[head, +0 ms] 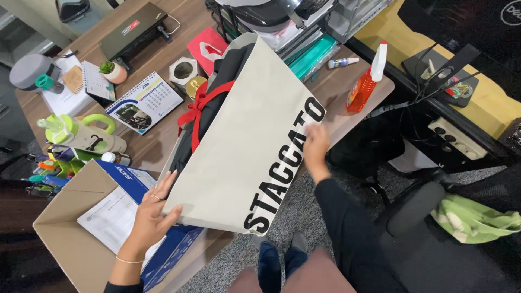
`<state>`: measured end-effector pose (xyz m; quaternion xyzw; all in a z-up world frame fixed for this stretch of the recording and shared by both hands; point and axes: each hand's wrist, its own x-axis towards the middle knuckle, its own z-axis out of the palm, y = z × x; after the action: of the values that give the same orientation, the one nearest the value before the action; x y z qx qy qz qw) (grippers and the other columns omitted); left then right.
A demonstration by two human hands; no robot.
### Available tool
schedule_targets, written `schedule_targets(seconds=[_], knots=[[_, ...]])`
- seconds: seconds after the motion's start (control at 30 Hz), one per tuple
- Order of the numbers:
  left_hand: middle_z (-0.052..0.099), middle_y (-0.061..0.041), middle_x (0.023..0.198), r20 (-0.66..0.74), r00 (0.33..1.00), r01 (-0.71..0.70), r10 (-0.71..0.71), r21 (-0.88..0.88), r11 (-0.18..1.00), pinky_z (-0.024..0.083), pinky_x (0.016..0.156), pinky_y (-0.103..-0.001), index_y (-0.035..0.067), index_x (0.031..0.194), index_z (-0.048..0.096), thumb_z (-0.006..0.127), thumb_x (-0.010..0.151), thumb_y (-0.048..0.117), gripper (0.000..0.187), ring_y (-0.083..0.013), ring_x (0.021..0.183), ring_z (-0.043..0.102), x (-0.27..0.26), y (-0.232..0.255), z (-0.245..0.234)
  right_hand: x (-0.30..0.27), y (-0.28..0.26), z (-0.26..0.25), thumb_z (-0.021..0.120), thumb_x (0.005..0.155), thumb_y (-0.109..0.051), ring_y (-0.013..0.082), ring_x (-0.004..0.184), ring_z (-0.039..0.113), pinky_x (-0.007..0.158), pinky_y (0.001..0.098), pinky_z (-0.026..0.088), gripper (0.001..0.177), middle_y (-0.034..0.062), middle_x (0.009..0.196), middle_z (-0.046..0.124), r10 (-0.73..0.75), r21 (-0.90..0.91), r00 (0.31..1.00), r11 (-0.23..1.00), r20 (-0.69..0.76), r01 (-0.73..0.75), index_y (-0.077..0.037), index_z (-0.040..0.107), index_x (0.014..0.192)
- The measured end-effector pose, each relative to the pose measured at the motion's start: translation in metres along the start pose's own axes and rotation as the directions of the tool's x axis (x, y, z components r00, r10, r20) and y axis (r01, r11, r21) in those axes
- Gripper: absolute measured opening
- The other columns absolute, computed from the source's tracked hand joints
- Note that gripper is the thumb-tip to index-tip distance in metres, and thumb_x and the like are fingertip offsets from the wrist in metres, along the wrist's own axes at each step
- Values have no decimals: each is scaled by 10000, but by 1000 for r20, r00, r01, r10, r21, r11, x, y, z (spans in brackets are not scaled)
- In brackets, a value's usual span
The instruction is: Cleaning a safety hard hat and then wiping down a shopping bag with disinfectant.
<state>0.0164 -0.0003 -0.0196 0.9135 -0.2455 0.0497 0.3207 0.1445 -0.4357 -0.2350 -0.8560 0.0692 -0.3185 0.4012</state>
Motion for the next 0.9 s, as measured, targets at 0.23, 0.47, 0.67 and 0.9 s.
schedule_targets(seconds=[0.23,0.47,0.67,0.9], knots=[[485,-142,1578,-7,1000,30,-30,-2,1000,325,1152,-452,-45,1053,683,729,829,151,301,-321,1506,416,-3,4,1,-207,-80,-52,569,920,49,321,994,651,887,433,547,200,135,1038,697,-378,242,912,911,160,336,-27,719,1028],[478,-118,1587,3,998,65,-65,34,997,348,1150,-467,-30,1169,675,711,860,179,374,-311,1501,418,3,11,-2,-172,-84,-62,601,824,66,363,1062,633,946,435,530,298,175,1112,693,-370,208,879,925,300,319,1,716,1092],[474,-79,1600,25,992,122,-123,42,992,334,1161,-475,-17,1175,690,706,864,170,364,-277,1500,416,1,22,-2,-212,-103,-67,596,805,93,360,1099,620,978,460,518,310,182,1123,687,-383,250,886,914,262,321,9,694,1087],[473,-85,1604,10,996,87,-87,8,996,318,1178,-478,-38,1003,709,717,867,158,238,-294,1517,414,-1,13,-1,-244,-145,-56,642,778,109,360,1062,651,919,424,531,335,149,1117,684,-254,369,885,924,389,104,-13,706,1084]])
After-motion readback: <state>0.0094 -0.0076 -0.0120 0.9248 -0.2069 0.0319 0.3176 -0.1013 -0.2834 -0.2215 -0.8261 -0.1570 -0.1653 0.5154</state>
